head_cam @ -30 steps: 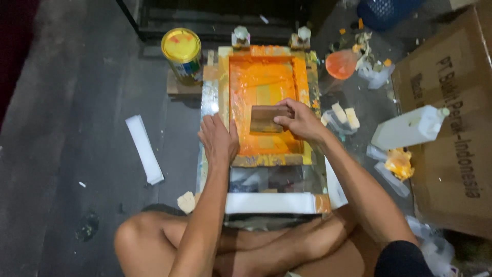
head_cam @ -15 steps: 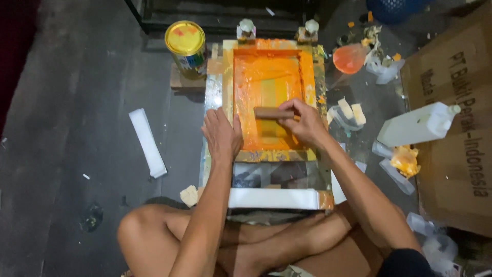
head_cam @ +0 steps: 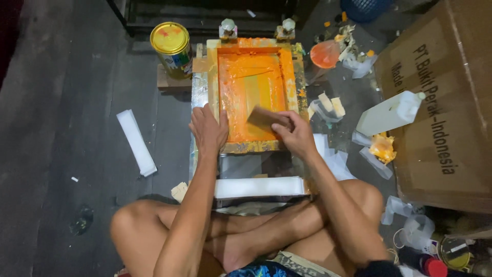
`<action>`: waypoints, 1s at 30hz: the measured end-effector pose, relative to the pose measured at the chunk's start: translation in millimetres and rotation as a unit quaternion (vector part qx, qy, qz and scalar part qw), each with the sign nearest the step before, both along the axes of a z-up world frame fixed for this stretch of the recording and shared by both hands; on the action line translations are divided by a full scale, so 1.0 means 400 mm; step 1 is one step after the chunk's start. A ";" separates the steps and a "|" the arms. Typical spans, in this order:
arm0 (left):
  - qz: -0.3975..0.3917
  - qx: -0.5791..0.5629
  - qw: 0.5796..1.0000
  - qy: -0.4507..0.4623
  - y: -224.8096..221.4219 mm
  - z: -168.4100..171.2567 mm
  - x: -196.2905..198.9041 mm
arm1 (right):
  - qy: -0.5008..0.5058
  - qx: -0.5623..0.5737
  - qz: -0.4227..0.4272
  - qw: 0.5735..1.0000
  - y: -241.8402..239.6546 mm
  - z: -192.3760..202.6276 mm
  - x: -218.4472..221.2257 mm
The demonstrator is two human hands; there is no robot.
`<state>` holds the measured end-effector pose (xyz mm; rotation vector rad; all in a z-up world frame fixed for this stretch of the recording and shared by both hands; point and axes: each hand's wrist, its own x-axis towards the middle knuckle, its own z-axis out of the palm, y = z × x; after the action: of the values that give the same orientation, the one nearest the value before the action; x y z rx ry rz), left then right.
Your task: Manual screen printing of orange ink onto white strips using a squeegee.
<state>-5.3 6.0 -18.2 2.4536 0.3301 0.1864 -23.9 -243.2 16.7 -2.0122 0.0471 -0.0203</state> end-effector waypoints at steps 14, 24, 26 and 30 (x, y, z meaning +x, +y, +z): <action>-0.139 -0.057 0.987 0.052 0.088 0.045 -0.179 | -0.035 -0.039 -0.251 0.967 -0.010 0.008 -0.069; -0.198 -0.060 0.978 0.029 0.133 -0.018 -0.213 | 0.033 -0.125 -0.238 0.963 -0.084 -0.071 -0.056; -0.196 -0.063 0.978 0.024 0.129 -0.011 -0.220 | 0.047 -0.139 -0.226 0.963 -0.089 -0.065 -0.061; -0.188 -0.075 0.979 0.002 0.119 -0.001 -0.221 | 0.025 -0.152 -0.215 0.964 -0.076 0.016 -0.096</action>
<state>-93.7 53.8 -18.5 2.3152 -0.1170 -0.0060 -62.2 -273.6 23.3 -2.2727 0.5429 -0.2674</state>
